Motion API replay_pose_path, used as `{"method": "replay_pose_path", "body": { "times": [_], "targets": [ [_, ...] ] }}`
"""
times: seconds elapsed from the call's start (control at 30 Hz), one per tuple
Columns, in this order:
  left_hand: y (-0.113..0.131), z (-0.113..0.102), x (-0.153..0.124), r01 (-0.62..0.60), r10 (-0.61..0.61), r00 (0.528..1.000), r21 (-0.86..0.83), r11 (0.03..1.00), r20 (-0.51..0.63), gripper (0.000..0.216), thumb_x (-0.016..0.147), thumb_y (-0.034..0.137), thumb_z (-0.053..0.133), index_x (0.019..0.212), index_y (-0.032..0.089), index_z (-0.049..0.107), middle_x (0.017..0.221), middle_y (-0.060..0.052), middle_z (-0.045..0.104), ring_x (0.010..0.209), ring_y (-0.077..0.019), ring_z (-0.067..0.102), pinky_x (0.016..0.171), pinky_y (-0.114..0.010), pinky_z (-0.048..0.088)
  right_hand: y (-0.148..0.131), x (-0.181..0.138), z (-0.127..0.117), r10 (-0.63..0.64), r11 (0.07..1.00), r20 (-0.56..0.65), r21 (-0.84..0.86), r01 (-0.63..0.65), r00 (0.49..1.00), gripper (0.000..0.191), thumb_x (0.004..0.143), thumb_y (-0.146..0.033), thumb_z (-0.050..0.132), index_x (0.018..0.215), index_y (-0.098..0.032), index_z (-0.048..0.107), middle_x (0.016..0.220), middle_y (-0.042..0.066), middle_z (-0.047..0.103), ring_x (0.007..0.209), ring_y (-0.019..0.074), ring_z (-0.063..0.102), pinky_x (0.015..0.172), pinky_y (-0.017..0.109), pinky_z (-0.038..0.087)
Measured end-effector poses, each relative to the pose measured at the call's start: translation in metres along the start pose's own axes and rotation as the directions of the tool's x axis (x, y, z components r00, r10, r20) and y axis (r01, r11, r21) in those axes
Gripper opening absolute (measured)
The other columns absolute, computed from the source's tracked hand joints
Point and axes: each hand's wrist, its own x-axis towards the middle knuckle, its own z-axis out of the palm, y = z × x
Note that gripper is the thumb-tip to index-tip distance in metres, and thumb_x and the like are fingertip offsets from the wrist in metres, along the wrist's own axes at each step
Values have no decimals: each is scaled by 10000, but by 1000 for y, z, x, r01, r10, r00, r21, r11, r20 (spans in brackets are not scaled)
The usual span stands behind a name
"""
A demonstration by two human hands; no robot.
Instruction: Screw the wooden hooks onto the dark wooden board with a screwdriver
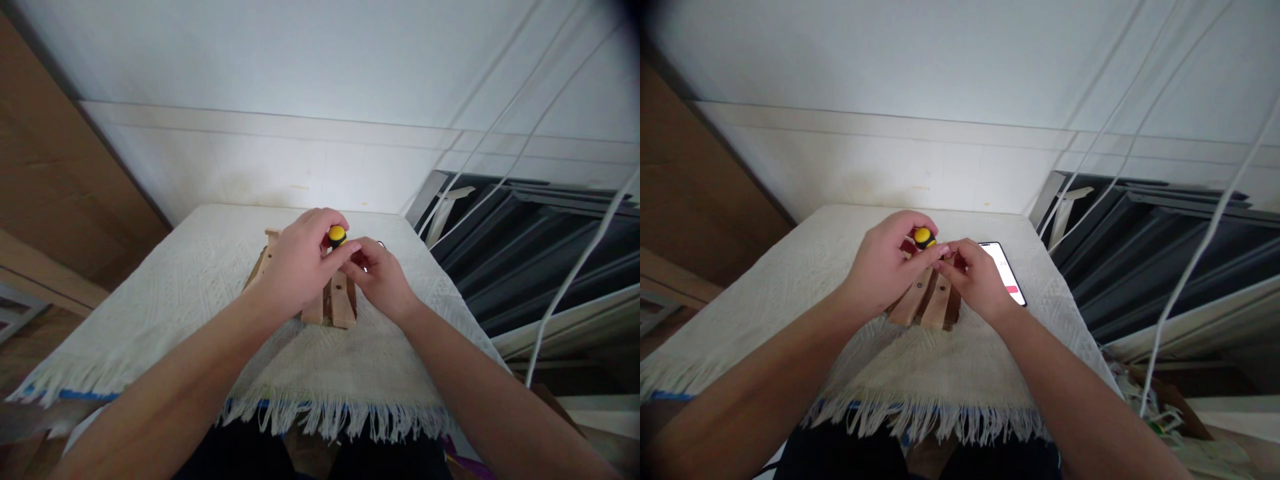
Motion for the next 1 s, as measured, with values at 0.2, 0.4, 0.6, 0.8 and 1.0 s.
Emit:
{"method": "replay_pose_path", "body": {
  "times": [0.2, 0.4, 0.6, 0.8, 1.0],
  "targets": [
    [-2, 0, 1, -85, 87, 995, -38, 996, 40, 310, 814, 193, 552, 1124, 202, 550, 1022, -55, 569, 901, -141, 553, 762, -282, 483, -5, 0, -5, -108, 992, 63, 71, 104, 992, 165, 844, -286, 509, 983, -232, 579, 918, 36, 599, 797, 157, 531, 690, 311, 426],
    [-4, 4, -1, 6, -8, 1000, -87, 996, -28, 358, 787, 202, 590, 1136, 179, 513, 1026, -59, 569, 815, -119, 565, 700, -255, 505, 2, -1, 0, 68, 989, -51, 135, -61, 996, 145, 775, -305, 599, 885, -214, 572, 746, -8, 567, 642, 127, 489, 604, 285, 408],
    [1, -1, 1, -59, 63, 996, -72, 996, 57, 197, 820, 164, 526, 1011, 169, 574, 957, -43, 613, 839, -126, 583, 726, -259, 506, -2, 0, -4, -21, 998, -63, 63, 25, 998, 94, 785, -281, 571, 836, -206, 548, 733, -5, 516, 661, 133, 469, 599, 284, 386],
    [1, 1, 1, -68, 72, 996, -72, 995, 48, 252, 829, 167, 510, 1076, 164, 558, 1017, -64, 612, 867, -131, 589, 745, -267, 504, -4, 1, -9, -87, 996, -35, -36, 86, 996, 63, 800, -266, 550, 787, -205, 545, 733, 2, 521, 656, 136, 457, 584, 281, 369],
    [1, 1, 0, -39, 43, 998, -62, 997, 55, 221, 827, 207, 524, 1040, 173, 571, 1001, -56, 629, 873, -141, 601, 739, -269, 507, -2, -1, -2, -5, 1000, -111, 28, 8, 994, 123, 752, -274, 613, 775, -214, 509, 722, -19, 496, 610, 115, 434, 566, 268, 372]
  ]
}}
